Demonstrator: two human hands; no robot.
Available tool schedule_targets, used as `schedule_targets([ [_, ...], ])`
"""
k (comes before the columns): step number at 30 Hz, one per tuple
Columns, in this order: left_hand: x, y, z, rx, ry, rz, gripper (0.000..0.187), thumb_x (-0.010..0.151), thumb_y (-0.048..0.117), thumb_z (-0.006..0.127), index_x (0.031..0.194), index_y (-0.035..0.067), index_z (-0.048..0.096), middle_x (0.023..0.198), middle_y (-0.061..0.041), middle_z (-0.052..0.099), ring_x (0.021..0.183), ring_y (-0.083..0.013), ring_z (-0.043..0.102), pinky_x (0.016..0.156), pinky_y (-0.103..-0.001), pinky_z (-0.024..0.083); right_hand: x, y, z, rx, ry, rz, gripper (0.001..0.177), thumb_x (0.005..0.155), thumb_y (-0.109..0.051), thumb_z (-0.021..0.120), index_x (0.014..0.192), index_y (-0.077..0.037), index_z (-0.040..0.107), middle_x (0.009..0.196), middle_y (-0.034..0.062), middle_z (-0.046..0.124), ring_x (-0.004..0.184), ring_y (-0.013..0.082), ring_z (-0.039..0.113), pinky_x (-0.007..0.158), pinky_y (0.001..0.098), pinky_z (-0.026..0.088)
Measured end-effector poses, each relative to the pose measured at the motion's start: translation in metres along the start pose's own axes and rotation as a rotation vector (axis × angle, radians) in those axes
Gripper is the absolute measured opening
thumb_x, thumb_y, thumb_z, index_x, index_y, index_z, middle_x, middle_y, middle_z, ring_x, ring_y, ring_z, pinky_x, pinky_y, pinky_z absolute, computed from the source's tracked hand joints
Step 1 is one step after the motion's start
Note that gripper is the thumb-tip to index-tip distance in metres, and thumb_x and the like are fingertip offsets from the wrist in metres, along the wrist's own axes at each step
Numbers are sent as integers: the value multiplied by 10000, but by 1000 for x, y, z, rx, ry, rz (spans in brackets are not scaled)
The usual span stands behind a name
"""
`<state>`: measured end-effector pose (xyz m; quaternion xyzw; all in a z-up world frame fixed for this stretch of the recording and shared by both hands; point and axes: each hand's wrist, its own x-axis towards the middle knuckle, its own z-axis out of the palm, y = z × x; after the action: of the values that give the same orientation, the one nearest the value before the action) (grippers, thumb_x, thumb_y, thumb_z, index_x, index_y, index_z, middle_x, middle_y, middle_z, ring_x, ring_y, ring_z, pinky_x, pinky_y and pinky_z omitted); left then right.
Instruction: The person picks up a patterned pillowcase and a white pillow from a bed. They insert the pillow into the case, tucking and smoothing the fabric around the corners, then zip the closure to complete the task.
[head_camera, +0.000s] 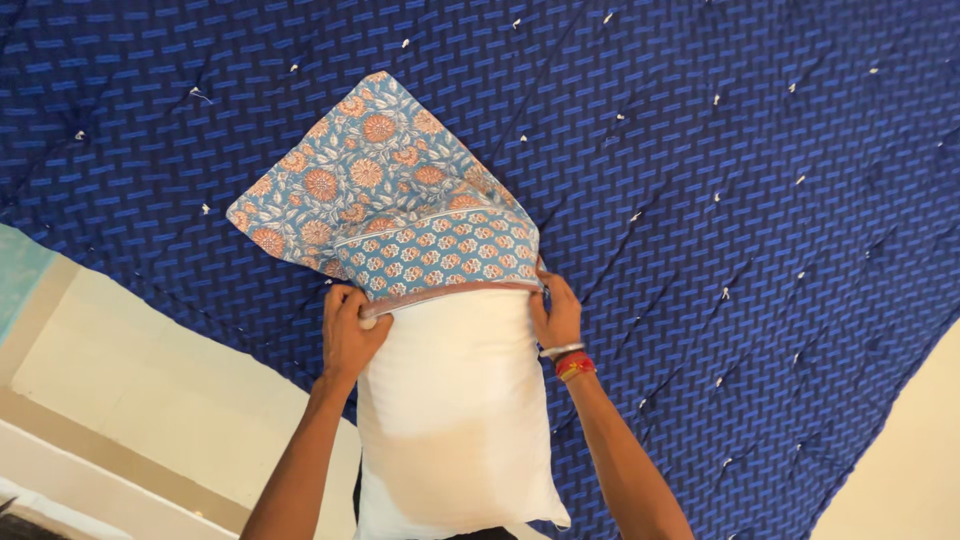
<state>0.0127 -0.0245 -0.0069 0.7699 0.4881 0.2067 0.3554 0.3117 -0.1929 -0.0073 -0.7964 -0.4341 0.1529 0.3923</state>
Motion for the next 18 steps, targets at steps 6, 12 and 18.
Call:
schedule_targets([
  [6,1,9,-7,13,-73,15,254,769,129,825,823,-5,615,938,-117,548,940,-321,527,822,-435,455,-51,26,-7,-202,-135,167,263,934,-155,650,1175,-55,677,1022,188,746,898,349,725,764,402,563],
  [12,-19,15,21,-51,60,29,257,763,40,745,933,15,553,1185,-227,477,1052,-394,496,906,-467,433,-49,65,-1,488,14,671,219,1011,-252,598,1128,-78,660,962,26,724,885,114,704,717,313,590],
  [18,-32,-15,66,-312,80,-38,308,917,37,601,1193,6,467,1196,-231,479,1115,-394,478,980,-447,414,5,-3,-37,307,210,112,177,1137,-185,602,1181,-21,654,1036,27,627,895,96,560,758,297,489],
])
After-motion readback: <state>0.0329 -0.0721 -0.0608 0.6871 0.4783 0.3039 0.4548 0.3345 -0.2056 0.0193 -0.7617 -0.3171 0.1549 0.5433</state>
